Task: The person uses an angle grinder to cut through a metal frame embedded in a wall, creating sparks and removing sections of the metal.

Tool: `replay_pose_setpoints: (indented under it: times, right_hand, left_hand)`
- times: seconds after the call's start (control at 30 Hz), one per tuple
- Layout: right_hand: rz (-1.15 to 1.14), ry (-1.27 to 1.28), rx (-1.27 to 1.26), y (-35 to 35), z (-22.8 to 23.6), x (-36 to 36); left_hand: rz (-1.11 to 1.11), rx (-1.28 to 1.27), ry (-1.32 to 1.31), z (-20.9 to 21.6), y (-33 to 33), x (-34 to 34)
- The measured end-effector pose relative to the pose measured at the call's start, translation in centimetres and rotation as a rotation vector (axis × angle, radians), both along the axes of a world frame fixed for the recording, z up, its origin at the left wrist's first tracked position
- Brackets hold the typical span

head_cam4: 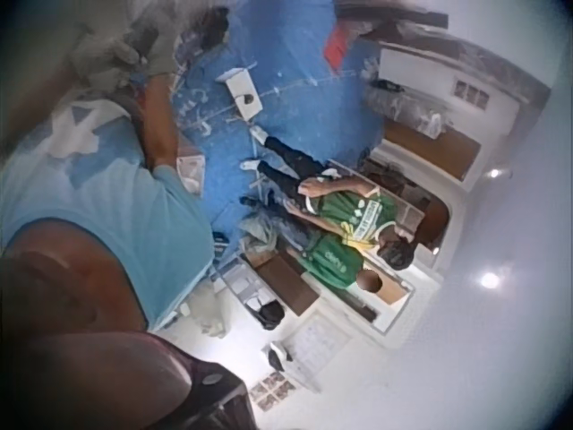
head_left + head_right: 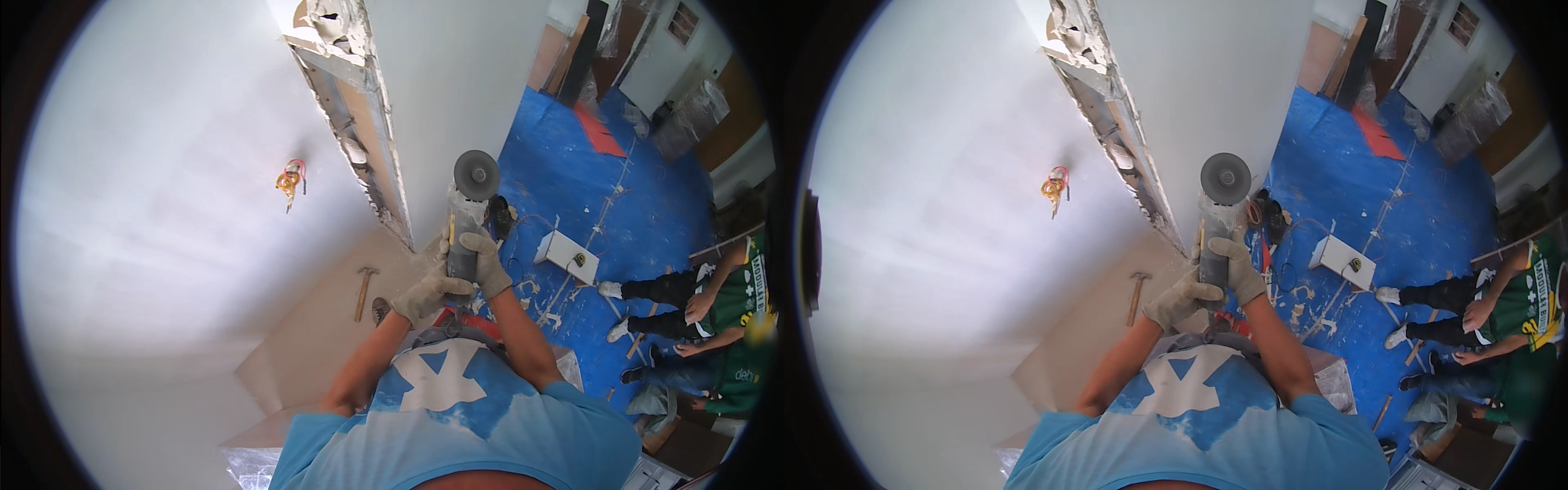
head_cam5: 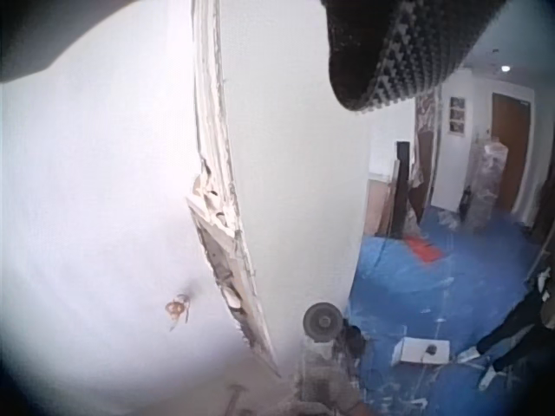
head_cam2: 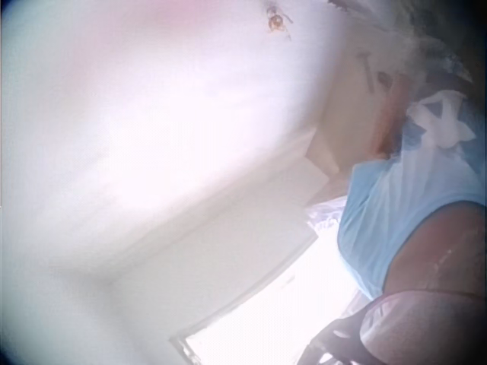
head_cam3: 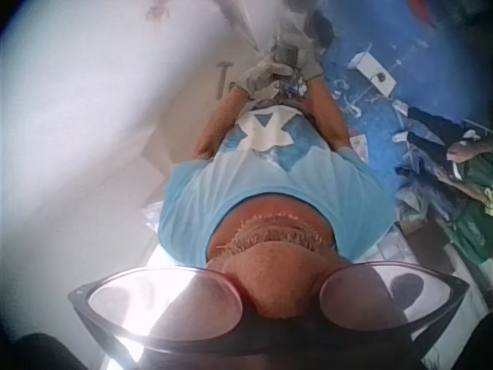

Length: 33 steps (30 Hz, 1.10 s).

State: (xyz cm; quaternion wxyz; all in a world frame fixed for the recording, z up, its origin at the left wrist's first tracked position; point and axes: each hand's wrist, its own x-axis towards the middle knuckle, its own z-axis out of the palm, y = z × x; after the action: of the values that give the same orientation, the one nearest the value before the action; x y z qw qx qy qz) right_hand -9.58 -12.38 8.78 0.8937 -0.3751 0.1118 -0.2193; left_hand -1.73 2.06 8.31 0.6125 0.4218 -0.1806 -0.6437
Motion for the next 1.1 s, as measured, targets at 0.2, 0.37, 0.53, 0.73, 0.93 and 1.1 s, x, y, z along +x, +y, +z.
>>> replay_pose_setpoints:
  times: [0.2,0.37,0.53,0.73,0.93,1.1]
  right_hand:
    - [0.093,0.246,-0.174,0.3,0.5,1.4]
    - [-0.159,0.676,-0.865,3.5,-1.0,4.3]
    - [-0.154,0.69,-0.895,4.5,-1.1,4.0]
    - [-0.055,0.47,-0.888,4.6,0.8,3.0]
    - [-0.321,0.506,-0.979,7.2,0.1,4.2]
    - [-0.432,0.642,-1.151,5.4,-1.6,7.6]
  left_hand:
    - [0.217,0.288,-0.533,-0.4,0.2,-1.7]
    - [0.546,0.617,-0.957,-3.0,0.2,-3.1]
    - [0.404,0.509,-0.93,-4.9,2.1,-2.5]
    - [0.426,0.08,-0.504,-9.0,2.6,-1.3]
    - [0.501,0.181,-1.014,-8.9,1.7,0.0]
    - [-0.033,0.251,-0.904,-5.8,4.3,6.1]
